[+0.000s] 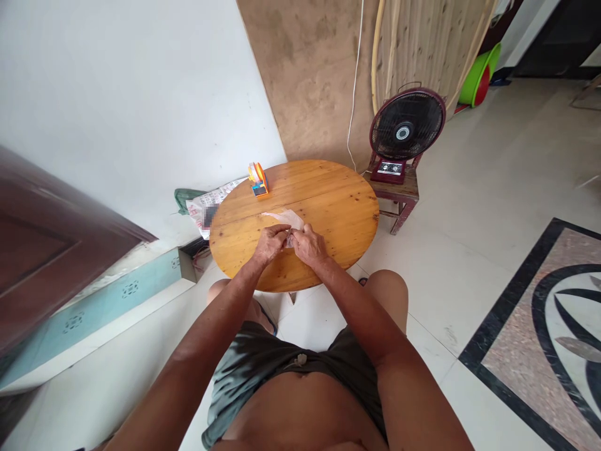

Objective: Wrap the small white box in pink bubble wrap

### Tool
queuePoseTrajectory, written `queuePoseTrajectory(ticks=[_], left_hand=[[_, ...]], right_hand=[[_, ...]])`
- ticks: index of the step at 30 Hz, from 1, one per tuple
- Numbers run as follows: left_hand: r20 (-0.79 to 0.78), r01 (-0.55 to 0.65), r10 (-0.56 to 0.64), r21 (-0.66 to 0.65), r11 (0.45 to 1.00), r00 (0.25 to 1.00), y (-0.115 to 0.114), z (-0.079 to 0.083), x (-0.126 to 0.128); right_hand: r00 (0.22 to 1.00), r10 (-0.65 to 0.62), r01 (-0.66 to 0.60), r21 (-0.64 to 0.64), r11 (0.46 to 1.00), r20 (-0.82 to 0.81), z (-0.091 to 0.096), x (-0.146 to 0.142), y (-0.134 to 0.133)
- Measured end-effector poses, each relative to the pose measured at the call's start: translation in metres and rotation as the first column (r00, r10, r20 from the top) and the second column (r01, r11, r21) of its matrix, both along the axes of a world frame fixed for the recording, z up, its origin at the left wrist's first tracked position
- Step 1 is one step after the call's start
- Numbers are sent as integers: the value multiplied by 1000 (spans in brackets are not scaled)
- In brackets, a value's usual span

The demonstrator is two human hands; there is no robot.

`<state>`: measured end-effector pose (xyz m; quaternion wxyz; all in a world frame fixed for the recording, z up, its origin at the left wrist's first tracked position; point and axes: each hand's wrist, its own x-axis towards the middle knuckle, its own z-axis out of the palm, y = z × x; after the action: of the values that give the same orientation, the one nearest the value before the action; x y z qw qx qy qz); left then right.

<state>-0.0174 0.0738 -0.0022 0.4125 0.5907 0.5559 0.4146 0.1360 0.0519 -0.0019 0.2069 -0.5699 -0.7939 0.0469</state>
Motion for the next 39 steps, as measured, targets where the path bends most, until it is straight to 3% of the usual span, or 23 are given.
queuePoseTrajectory(ticks=[6,10,14,17,20,23,27,29,32,36,39], left_hand=[[-204,10,27,178,984,979,-5,-1,5],[-443,57,77,280,958,893,-14,0,10],[-561,26,176,333,943,809,-27,0,20],[-583,-30,246,355,934,774,-34,-1,28],[-584,-51,278,374,926,763,-38,-4,34],[-581,-57,294,391,919,759,-39,-6,35],[-521,-35,252,391,920,816,-37,-12,30],[-455,-17,217,402,915,864,-35,-15,27],[-360,-28,189,408,912,914,-33,-19,22],[-316,-91,214,360,928,924,-29,-21,20],[-316,-107,227,356,929,921,-28,-20,20]], right_hand=[[998,47,-47,-5,999,-49,-2,4,2],[982,127,-138,-66,988,-142,1,11,6],[926,223,-270,-122,955,-305,5,23,15],[821,293,-430,-192,882,-490,7,35,24],[709,245,-568,-329,754,-662,10,45,32],[682,154,-607,-437,664,-715,16,51,36],[686,176,-632,-459,624,-706,28,53,35],[707,198,-615,-452,646,-679,32,51,33],[777,196,-506,-409,759,-598,29,45,30],[902,134,-268,-289,919,-410,16,32,25],[959,140,-184,-167,969,-246,11,25,21]])
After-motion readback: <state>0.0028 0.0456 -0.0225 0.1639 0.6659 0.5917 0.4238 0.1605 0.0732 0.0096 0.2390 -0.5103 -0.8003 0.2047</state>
